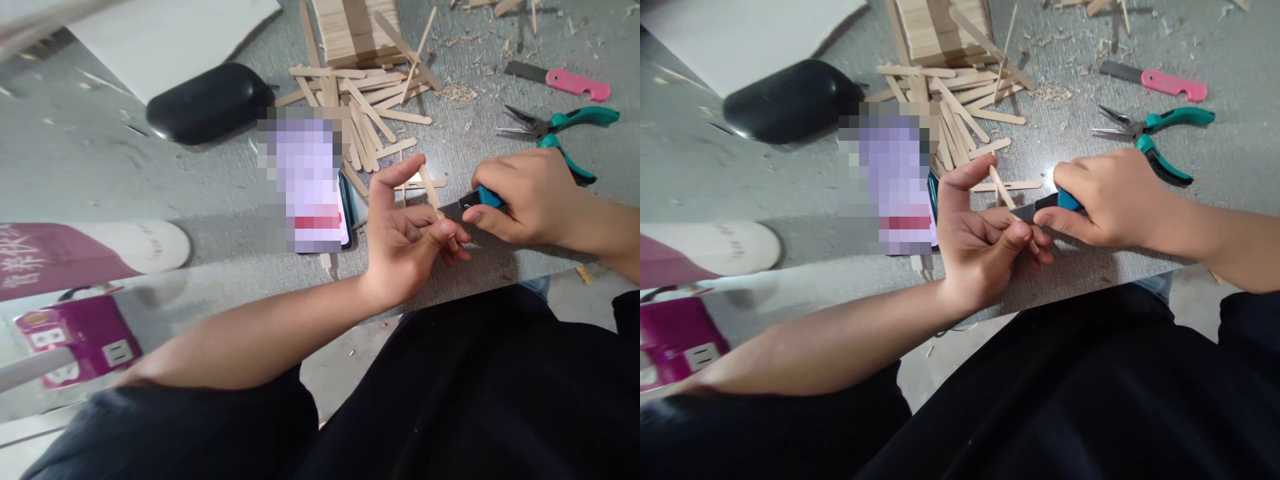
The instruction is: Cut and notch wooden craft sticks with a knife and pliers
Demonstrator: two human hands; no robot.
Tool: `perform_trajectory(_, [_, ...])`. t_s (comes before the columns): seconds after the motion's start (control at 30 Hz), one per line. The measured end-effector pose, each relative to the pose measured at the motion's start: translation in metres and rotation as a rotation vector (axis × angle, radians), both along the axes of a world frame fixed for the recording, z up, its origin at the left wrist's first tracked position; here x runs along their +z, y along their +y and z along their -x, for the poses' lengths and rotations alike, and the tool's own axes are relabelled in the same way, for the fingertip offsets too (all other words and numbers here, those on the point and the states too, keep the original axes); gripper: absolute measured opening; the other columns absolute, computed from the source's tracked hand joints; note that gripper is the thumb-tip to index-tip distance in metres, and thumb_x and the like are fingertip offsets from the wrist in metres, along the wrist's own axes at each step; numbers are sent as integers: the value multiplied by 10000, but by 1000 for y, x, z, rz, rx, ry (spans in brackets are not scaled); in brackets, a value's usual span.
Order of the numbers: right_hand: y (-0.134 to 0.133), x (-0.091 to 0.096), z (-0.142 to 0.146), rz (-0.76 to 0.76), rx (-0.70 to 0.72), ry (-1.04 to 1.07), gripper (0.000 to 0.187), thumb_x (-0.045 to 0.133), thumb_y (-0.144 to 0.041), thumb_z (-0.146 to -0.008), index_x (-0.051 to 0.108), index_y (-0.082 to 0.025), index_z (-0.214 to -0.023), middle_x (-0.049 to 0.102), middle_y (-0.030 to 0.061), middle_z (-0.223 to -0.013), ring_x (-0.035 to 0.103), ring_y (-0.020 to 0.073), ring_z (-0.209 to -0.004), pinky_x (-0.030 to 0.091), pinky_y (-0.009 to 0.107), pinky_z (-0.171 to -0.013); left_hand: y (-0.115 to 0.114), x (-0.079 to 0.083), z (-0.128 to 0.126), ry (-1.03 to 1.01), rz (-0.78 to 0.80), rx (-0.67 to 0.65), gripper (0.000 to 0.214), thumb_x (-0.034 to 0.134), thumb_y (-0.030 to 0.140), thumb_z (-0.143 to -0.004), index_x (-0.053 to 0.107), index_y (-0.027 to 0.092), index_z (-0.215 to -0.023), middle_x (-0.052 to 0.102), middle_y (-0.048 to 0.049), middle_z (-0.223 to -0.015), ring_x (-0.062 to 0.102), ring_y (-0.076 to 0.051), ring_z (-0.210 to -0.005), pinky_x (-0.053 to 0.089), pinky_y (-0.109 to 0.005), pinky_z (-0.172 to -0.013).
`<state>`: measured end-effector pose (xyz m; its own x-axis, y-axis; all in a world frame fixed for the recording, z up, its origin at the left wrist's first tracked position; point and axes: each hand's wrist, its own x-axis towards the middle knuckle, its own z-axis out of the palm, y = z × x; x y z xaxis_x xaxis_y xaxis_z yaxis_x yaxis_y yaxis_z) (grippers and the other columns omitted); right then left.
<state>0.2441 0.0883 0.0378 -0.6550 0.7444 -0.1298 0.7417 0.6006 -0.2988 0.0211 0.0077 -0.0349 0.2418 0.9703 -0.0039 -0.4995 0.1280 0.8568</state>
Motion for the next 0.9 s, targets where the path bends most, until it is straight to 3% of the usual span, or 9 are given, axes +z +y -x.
perform_trajectory(0.1, [1,-4,-1,-1,16,24,921,162,-970,-1086,708,-237,-977,748,91,-838,581,228,-724,262,399,-671,0,-1,0,1,-19,-3,1004,915,453,-1089,235,390,-1825,882,79,-894,831,-158,-603,604,-227,-498])
perform_trajectory(0.27, [2,0,-2,63,18,10,874,206,-936,-1111,730,-246,-993,777,107,-891,624,250,-765,288,404,-685,1,0,1,1,-39,-38,999,895,443,-1102,221,401,-1838,894,80,-917,838,-156,-625,633,-243,-537])
perform_trajectory(0.4, [3,0,-3,50,22,41,941,137,-977,-1084,706,-240,-949,724,97,-812,598,245,-733,276,398,-668,0,1,1,2,-28,-26,959,896,439,-1105,266,380,-1826,888,71,-908,833,-156,-616,618,-235,-522])
perform_trajectory(0.5, [6,0,-5,74,67,59,1018,41,-1007,-1057,702,-245,-928,684,77,-758,586,233,-705,264,391,-675,-2,-1,2,-4,-90,-45,844,870,405,-1129,338,388,-1783,894,65,-940,837,-146,-624,602,-215,-521])
perform_trajectory(0.63, [10,5,-8,163,146,68,1025,46,-1011,-1060,707,-242,-913,660,68,-721,567,226,-677,253,390,-690,-2,-3,3,-42,-200,-101,649,783,292,-1181,418,369,-1712,903,53,-1009,864,-122,-692,606,-175,-568])
perform_trajectory(0.8, [8,5,-5,139,122,53,1005,99,-1005,-1073,739,-234,-996,693,80,-767,597,239,-700,274,389,-698,-2,3,4,-24,-102,-128,930,834,396,-1154,217,350,-1848,885,67,-931,835,-127,-634,610,-192,-546])
perform_trajectory(0.9, [5,2,-4,103,119,46,1016,107,-1019,-1063,749,-233,-1043,706,88,-800,619,244,-735,282,397,-695,-3,3,3,-28,-119,-111,831,836,373,-1156,303,352,-1793,896,65,-965,837,-122,-635,621,-191,-554])
